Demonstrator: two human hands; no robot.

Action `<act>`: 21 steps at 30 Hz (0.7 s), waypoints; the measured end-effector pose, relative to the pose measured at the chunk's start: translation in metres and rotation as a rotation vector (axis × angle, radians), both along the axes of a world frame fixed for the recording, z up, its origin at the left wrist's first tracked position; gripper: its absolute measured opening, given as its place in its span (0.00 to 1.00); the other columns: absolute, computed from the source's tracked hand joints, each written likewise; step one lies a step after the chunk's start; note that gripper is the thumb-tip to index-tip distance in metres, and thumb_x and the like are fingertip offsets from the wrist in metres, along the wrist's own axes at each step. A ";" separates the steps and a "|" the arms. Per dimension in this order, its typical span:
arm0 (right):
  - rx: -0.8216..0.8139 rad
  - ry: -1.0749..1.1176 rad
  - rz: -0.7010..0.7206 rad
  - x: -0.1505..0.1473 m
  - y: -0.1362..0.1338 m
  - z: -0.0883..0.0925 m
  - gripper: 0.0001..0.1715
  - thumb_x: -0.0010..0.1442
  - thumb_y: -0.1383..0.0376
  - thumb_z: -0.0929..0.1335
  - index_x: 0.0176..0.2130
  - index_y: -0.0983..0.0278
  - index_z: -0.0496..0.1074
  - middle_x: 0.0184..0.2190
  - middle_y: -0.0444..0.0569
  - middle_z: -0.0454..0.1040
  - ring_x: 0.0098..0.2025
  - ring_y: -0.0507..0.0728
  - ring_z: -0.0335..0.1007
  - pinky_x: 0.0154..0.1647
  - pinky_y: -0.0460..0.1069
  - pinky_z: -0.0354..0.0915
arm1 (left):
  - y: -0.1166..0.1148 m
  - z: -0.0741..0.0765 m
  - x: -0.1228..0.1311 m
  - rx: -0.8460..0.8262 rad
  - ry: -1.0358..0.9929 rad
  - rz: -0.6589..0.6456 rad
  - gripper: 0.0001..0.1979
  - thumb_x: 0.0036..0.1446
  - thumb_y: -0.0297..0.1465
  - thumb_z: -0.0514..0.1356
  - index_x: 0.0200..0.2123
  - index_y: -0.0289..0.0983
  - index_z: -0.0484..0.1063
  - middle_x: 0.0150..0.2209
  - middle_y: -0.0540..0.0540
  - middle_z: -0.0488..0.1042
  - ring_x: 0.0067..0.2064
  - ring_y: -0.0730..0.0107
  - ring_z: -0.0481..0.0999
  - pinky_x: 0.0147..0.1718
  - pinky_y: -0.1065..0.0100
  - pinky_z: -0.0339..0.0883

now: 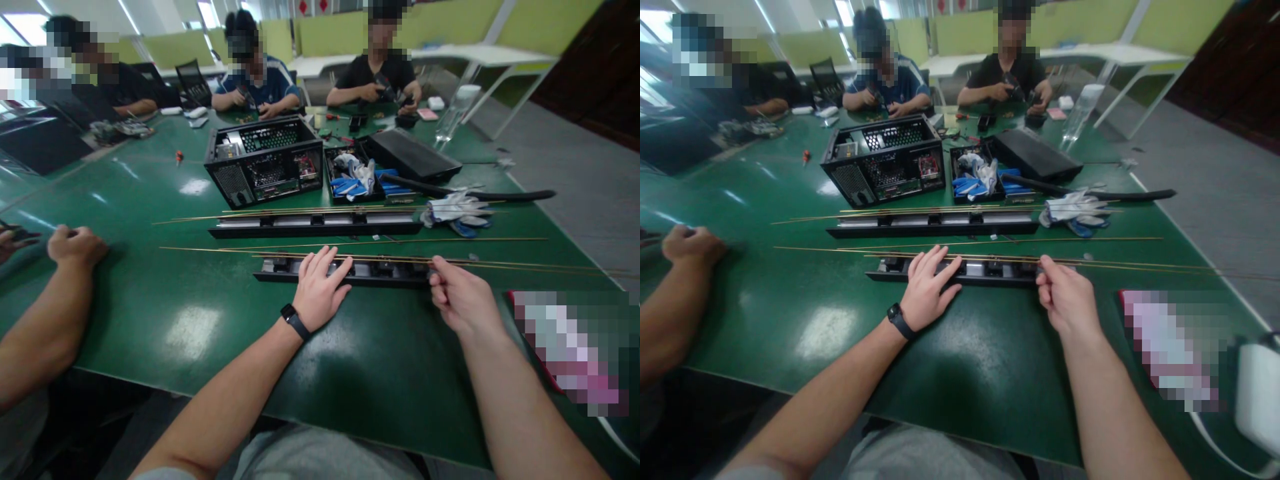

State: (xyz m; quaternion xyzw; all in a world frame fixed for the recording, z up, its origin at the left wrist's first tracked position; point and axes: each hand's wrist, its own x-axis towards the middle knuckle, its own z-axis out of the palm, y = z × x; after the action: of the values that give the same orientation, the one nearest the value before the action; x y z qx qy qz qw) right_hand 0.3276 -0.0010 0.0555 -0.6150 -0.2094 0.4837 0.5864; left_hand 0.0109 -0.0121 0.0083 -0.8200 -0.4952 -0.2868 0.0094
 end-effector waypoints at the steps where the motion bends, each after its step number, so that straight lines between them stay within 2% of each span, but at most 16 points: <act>1: 0.003 -0.006 0.006 0.000 0.000 0.000 0.33 0.63 0.51 0.94 0.36 0.59 0.76 0.24 0.39 0.76 0.14 0.46 0.60 0.10 0.40 0.49 | 0.000 0.000 0.000 0.003 0.001 0.002 0.32 0.79 0.31 0.76 0.82 0.50 0.84 0.86 0.32 0.80 0.89 0.35 0.76 0.89 0.30 0.67; 5: 0.014 -0.009 0.023 0.002 0.001 -0.003 0.38 0.58 0.48 0.96 0.36 0.58 0.74 0.23 0.39 0.75 0.14 0.47 0.60 0.11 0.40 0.49 | 0.000 -0.001 0.000 0.030 -0.002 -0.013 0.32 0.80 0.30 0.76 0.82 0.48 0.84 0.85 0.31 0.80 0.88 0.35 0.78 0.88 0.31 0.69; 12: 0.007 0.049 0.021 0.007 0.001 -0.006 0.32 0.57 0.53 0.96 0.40 0.59 0.80 0.23 0.38 0.74 0.15 0.47 0.61 0.11 0.39 0.50 | -0.001 -0.002 0.000 0.032 0.000 -0.008 0.31 0.80 0.29 0.76 0.82 0.48 0.84 0.85 0.30 0.80 0.88 0.35 0.79 0.88 0.30 0.70; 21: 0.029 0.074 -0.023 0.013 0.001 -0.009 0.28 0.60 0.58 0.94 0.40 0.59 0.80 0.24 0.38 0.73 0.16 0.47 0.63 0.13 0.39 0.55 | -0.002 -0.002 0.000 0.023 0.000 0.001 0.32 0.79 0.30 0.77 0.82 0.50 0.85 0.85 0.32 0.81 0.88 0.35 0.79 0.88 0.31 0.70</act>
State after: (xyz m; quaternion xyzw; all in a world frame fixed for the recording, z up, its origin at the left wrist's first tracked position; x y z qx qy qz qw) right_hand 0.3401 -0.0001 0.0461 -0.5907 -0.1875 0.4961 0.6082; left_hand 0.0108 -0.0136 0.0064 -0.8197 -0.4923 -0.2922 0.0190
